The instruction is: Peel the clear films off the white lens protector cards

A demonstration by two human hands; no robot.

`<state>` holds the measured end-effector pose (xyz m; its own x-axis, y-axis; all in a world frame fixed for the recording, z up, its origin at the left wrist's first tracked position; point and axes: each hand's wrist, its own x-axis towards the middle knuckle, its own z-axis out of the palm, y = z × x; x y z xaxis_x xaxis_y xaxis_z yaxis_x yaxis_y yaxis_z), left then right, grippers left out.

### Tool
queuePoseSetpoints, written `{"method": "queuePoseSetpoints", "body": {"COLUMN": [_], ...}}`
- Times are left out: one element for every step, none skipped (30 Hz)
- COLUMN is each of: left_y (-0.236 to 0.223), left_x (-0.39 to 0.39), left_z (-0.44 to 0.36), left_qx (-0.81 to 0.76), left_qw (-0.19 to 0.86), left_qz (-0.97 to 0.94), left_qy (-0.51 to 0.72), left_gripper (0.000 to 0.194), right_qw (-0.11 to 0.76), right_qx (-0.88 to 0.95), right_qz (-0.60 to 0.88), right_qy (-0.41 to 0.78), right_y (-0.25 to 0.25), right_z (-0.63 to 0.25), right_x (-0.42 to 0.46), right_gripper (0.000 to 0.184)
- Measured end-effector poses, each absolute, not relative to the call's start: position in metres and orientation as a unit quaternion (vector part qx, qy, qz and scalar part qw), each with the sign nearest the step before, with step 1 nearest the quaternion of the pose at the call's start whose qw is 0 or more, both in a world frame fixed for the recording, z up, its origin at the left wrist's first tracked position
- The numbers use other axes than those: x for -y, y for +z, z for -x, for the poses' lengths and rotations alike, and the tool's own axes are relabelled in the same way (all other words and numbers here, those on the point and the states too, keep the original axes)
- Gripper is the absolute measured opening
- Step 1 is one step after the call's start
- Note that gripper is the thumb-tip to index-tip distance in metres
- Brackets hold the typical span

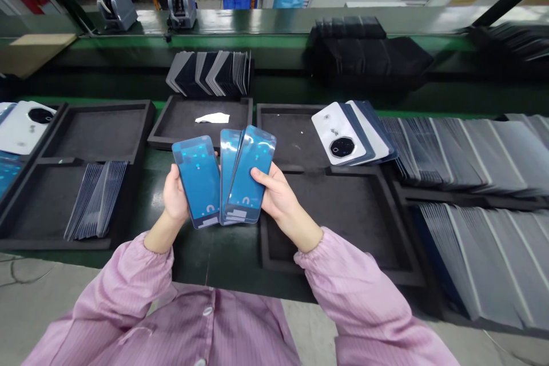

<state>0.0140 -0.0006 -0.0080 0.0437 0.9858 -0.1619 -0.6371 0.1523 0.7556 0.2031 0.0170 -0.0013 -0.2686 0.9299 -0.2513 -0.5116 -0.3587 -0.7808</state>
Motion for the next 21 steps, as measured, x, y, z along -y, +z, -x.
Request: {"method": "queuePoseSetpoints", "body": {"left_y": [-0.011,-0.015,-0.019,-0.023,-0.027,-0.029,-0.031,-0.032,-0.032,-0.031,-0.029,-0.027,-0.025,-0.024,-0.022,-0.022,-0.022,-0.023,-0.024,-0.026,-0.028], "left_x": [0.000,0.001,0.002,0.004,0.006,0.008,0.010,0.012,0.013,0.014,0.015,0.016,0.017,0.018,0.020,0.022,0.024,0.026,0.028,0.029,0.029], "left_z": [-0.016,-0.017,-0.019,-0.021,-0.023,-0.025,-0.026,-0.027,-0.028,-0.028,-0.028,-0.028,-0.028,-0.029,-0.031,-0.033,-0.037,-0.042,-0.046,-0.050,-0.053], "left_qx": [-0.363,-0.385,-0.408,-0.432,-0.451,-0.467,-0.476,-0.479,-0.478,-0.475,-0.475,-0.476,-0.478,-0.480,-0.477,-0.468,-0.453,-0.437,-0.420,-0.405,-0.394], "left_qw": [0.654,0.635,0.623,0.618,0.614,0.603,0.586,0.561,0.534,0.509,0.487,0.468,0.448,0.423,0.398,0.373,0.351,0.332,0.315,0.302,0.296], "left_qz": [-0.246,-0.236,-0.229,-0.230,-0.242,-0.270,-0.307,-0.348,-0.384,-0.408,-0.425,-0.440,-0.456,-0.480,-0.508,-0.537,-0.563,-0.581,-0.594,-0.605,-0.614], "left_qy": [0.617,0.626,0.626,0.616,0.601,0.588,0.580,0.578,0.583,0.590,0.597,0.601,0.602,0.600,0.597,0.595,0.596,0.601,0.609,0.615,0.617], "left_gripper": [0.059,0.057,0.057,0.059,0.062,0.067,0.072,0.076,0.079,0.078,0.075,0.073,0.078,0.088,0.101,0.115,0.127,0.137,0.144,0.146,0.143], "right_qw": [0.486,0.487,0.489,0.489,0.488,0.487,0.484,0.479,0.474,0.472,0.477,0.487,0.503,0.519,0.534,0.544,0.549,0.550,0.549,0.547,0.544], "right_qx": [0.300,0.310,0.320,0.331,0.341,0.354,0.369,0.387,0.406,0.426,0.448,0.469,0.492,0.515,0.538,0.560,0.578,0.592,0.600,0.603,0.604], "right_qz": [0.368,0.376,0.383,0.386,0.384,0.379,0.373,0.368,0.366,0.367,0.373,0.383,0.396,0.407,0.413,0.412,0.404,0.393,0.381,0.374,0.373], "right_qy": [0.734,0.725,0.716,0.709,0.706,0.703,0.701,0.697,0.691,0.679,0.658,0.629,0.591,0.548,0.505,0.470,0.449,0.440,0.439,0.443,0.448], "right_y": [-0.003,-0.005,-0.007,-0.010,-0.012,-0.014,-0.016,-0.017,-0.019,-0.019,-0.020,-0.022,-0.024,-0.026,-0.030,-0.034,-0.039,-0.045,-0.050,-0.055,-0.059], "right_z": [-0.201,-0.199,-0.196,-0.193,-0.190,-0.186,-0.184,-0.181,-0.180,-0.179,-0.180,-0.180,-0.181,-0.181,-0.180,-0.178,-0.175,-0.171,-0.167,-0.162,-0.157], "right_x": [-0.015,-0.013,-0.011,-0.009,-0.008,-0.006,-0.005,-0.005,-0.004,-0.004,-0.003,-0.001,0.000,0.003,0.006,0.009,0.012,0.014,0.016,0.018,0.019], "right_gripper": [0.048,0.048,0.049,0.051,0.055,0.061,0.068,0.074,0.077,0.076,0.074,0.069,0.065,0.059,0.052,0.044,0.037,0.032,0.031,0.031,0.031]}}
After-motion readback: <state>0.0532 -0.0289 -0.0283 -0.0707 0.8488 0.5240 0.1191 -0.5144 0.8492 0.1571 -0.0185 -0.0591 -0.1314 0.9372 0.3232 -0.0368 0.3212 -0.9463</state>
